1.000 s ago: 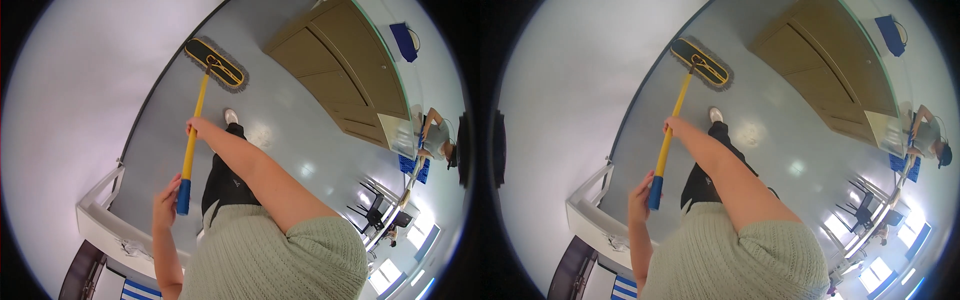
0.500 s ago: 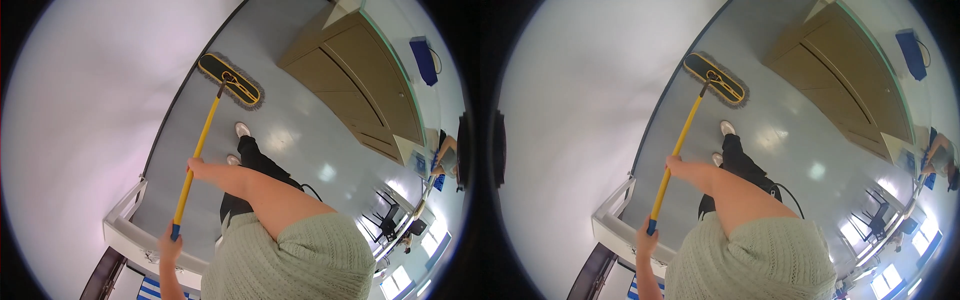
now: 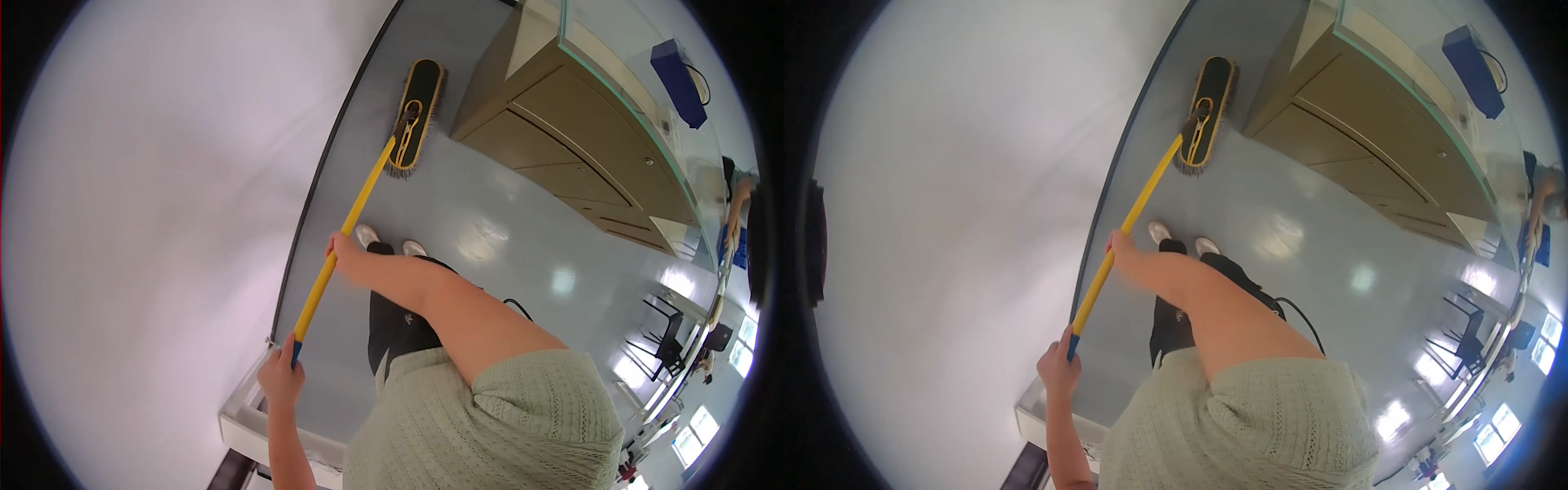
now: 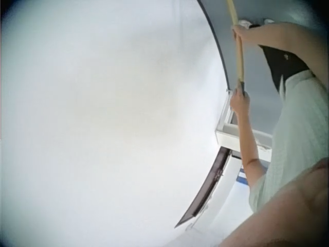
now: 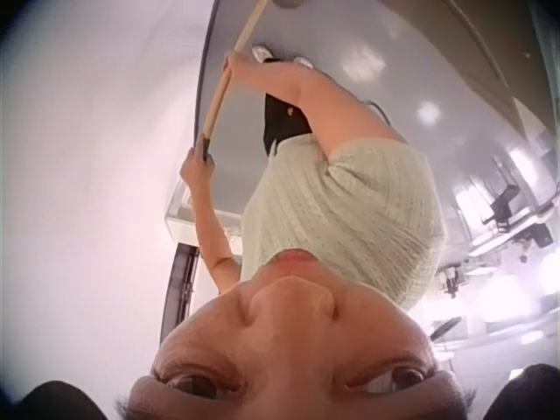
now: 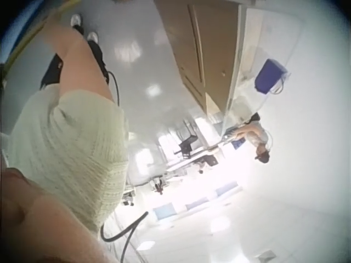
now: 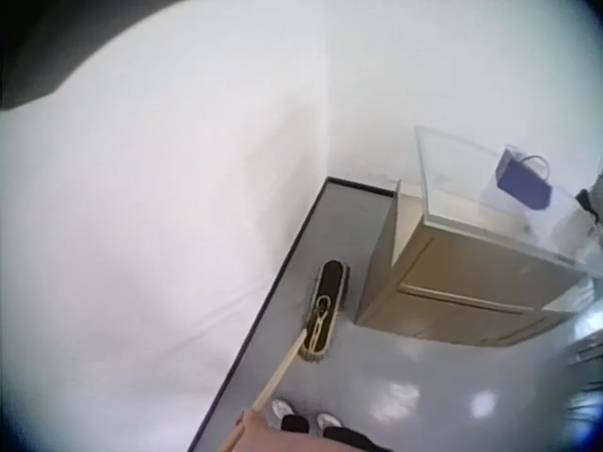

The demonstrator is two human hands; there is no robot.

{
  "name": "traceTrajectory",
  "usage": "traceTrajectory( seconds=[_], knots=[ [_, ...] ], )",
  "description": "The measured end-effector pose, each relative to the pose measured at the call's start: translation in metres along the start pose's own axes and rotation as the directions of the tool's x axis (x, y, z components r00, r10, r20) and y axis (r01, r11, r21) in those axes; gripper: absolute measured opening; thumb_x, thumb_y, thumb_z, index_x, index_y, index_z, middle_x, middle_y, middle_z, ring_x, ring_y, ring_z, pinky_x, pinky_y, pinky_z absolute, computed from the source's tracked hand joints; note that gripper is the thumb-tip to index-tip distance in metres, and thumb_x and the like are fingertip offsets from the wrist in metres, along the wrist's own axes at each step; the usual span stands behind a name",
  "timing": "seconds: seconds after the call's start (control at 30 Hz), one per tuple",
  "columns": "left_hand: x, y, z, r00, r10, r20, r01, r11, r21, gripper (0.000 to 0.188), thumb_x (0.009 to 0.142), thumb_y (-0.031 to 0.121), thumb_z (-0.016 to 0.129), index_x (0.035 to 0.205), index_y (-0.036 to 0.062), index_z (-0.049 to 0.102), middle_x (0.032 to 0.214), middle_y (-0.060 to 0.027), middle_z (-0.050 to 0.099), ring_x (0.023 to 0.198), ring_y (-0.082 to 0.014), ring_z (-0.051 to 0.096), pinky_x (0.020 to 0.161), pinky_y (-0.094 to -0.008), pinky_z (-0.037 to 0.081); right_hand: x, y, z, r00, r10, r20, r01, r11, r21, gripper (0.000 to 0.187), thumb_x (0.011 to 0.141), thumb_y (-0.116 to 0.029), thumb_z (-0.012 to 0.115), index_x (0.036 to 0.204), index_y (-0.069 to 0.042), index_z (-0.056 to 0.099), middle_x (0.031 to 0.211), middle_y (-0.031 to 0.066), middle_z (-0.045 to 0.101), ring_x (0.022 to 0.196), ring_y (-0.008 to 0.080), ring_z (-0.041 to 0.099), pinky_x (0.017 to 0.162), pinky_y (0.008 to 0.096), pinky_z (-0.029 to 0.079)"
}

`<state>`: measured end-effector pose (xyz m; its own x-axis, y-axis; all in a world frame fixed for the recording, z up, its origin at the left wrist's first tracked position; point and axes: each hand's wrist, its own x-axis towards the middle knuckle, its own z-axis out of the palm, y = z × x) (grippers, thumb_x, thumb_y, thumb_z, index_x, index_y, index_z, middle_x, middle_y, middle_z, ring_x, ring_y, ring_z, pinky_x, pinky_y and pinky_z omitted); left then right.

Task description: Mop the floor of a laboratory or warehouse space using a large industrial dust mop.

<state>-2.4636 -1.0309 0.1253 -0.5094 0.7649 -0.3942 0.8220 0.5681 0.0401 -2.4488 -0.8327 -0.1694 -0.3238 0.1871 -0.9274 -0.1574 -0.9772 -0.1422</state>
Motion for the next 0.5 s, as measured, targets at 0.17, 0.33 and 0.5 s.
traceTrajectory(
  seconds=[0.17, 0.33, 0.5],
  knots=[
    [0.152, 0.031, -0.006, 0.993, 0.116, 0.003, -0.116, 0.99, -0.082, 0.06, 0.066, 0.005, 0.061, 0.124, 0.0204, 0.055, 0.076, -0.0067, 0.06, 0.064, -0.0294, 0.06, 0.055, -0.0417, 0.047, 0.048, -0.128, 0.025, 0.992, -0.126, 0.009, 0.125, 0.986, 0.111, 0.013, 0.08, -0.01, 0.055, 0.077, -0.005, 0.043, 0.057, 0.0089, 0.043, 0.048, 0.0223, 0.049, 0.046, 0.0346, 0.043],
    [0.273, 0.085, -0.023, 0.969, 0.115, 0.221, -0.057, 0.965, -0.255, 0.051, 0.075, 0.015, 0.061, 0.125, 0.0112, 0.053, 0.088, -0.0197, 0.065, 0.082, -0.0388, 0.062, 0.071, -0.0482, 0.049, 0.067, -0.198, 0.036, 0.988, -0.15, -0.035, 0.154, 0.945, 0.288, 0.038, 0.083, -0.002, 0.057, 0.108, -0.013, 0.031, 0.07, 0.0084, 0.046, 0.049, 0.0199, 0.05, 0.043, 0.034, 0.045],
    [0.296, 0.053, -0.014, 0.9, 0.202, 0.386, 0.119, 0.738, -0.664, 0.05, 0.075, 0.012, 0.065, 0.123, 0.0054, 0.051, 0.074, -0.0134, 0.061, 0.057, -0.0256, 0.06, 0.052, -0.0371, 0.047, 0.061, -0.201, 0.056, 0.981, -0.179, -0.075, 0.19, 0.966, 0.176, 0.036, 0.081, -0.003, 0.058, 0.107, -0.014, 0.035, 0.064, 0.0071, 0.045, 0.042, 0.0184, 0.045, 0.036, 0.0332, 0.039]
  ],
)
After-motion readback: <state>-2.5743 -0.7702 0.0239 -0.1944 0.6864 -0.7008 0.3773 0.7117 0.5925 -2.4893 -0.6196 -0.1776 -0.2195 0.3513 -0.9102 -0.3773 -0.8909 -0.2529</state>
